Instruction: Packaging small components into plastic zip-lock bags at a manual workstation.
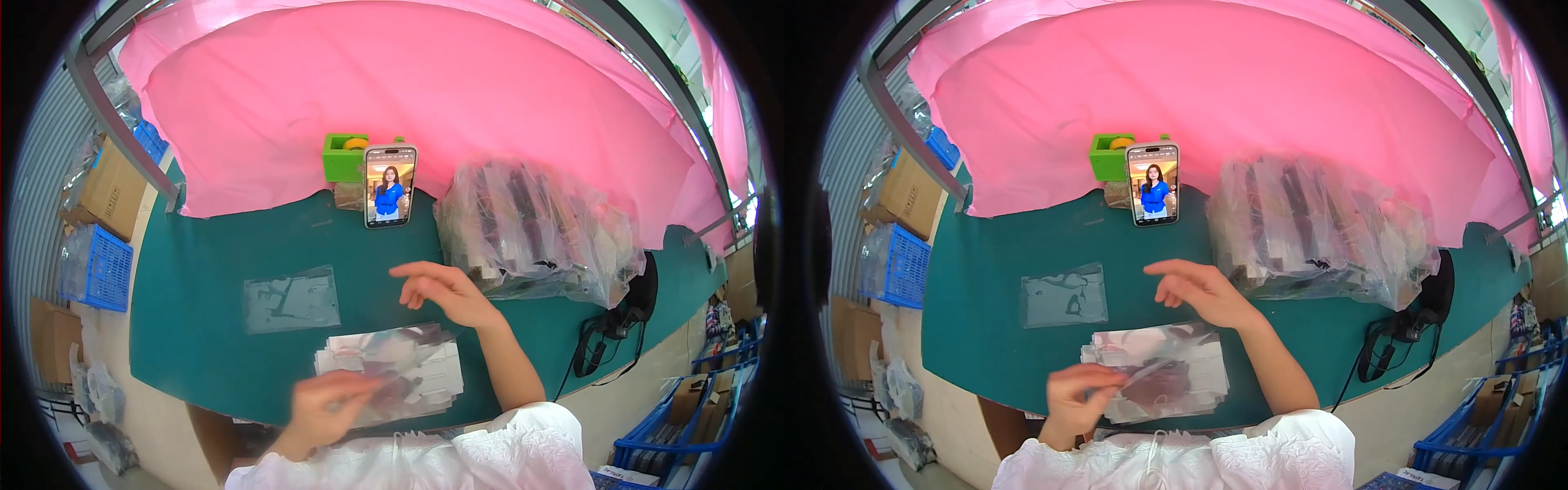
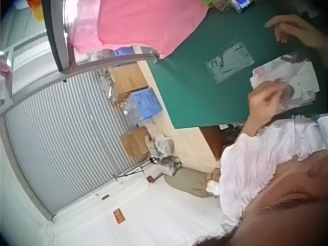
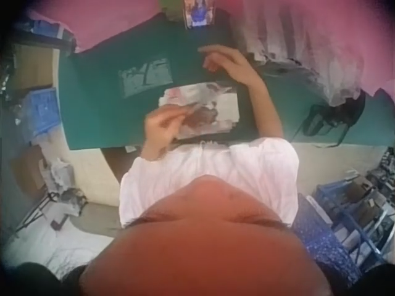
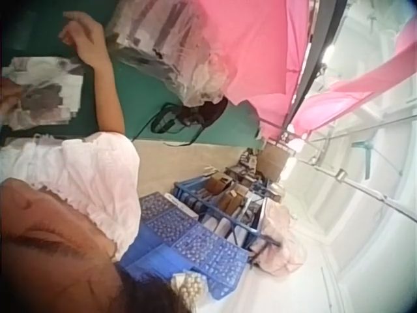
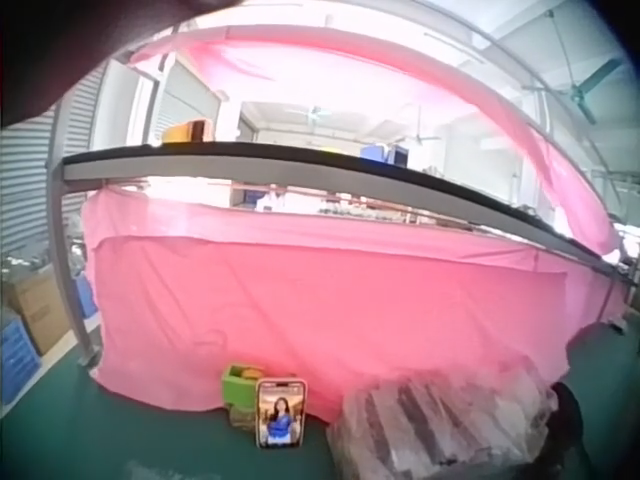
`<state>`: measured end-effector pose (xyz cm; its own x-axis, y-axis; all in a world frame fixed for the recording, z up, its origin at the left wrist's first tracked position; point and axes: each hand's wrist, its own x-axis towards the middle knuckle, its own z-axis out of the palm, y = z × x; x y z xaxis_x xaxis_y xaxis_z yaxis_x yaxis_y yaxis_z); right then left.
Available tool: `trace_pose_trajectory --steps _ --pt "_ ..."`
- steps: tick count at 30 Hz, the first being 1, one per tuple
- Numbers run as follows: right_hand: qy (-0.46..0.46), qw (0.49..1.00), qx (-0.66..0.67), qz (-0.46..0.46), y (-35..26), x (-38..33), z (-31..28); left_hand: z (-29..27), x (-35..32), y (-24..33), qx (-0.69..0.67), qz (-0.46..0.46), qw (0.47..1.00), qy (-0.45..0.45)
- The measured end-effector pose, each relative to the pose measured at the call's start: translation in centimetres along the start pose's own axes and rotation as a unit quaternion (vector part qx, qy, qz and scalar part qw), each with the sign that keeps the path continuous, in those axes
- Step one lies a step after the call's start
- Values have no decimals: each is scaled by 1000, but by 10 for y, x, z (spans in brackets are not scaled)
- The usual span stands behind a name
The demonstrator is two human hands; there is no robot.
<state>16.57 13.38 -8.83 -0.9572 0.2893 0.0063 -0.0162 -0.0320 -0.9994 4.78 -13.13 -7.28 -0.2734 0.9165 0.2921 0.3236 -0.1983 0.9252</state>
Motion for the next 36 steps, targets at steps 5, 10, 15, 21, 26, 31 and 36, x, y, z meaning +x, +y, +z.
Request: trace_pose_trajectory --steps 5,10,15,21,26,31,36 --pt "-33 972 223 -69 -38 -14 13 -5 1 16 -184 -80 946 253" --pt "-8 992 48 -120 -54 -31 24 2 -4 17 -300 -88 920 237" --pt "29 993 113 -29 -51 -31 23 11 21 14 -163 -79 940 289" --pt "-55 998 5 35 -43 -26 34 0 58 23 421 74 902 59" --pt "-25 999 -12 24 -36 -26 32 0 79 14 344 41 935 -80" --pt "64 993 -98 -11 -43 -26 41 3 77 3 322 -7 944 -74" --pt "74 986 -147 -25 -13 -45 41 9 75 -6 262 -73 954 -128"
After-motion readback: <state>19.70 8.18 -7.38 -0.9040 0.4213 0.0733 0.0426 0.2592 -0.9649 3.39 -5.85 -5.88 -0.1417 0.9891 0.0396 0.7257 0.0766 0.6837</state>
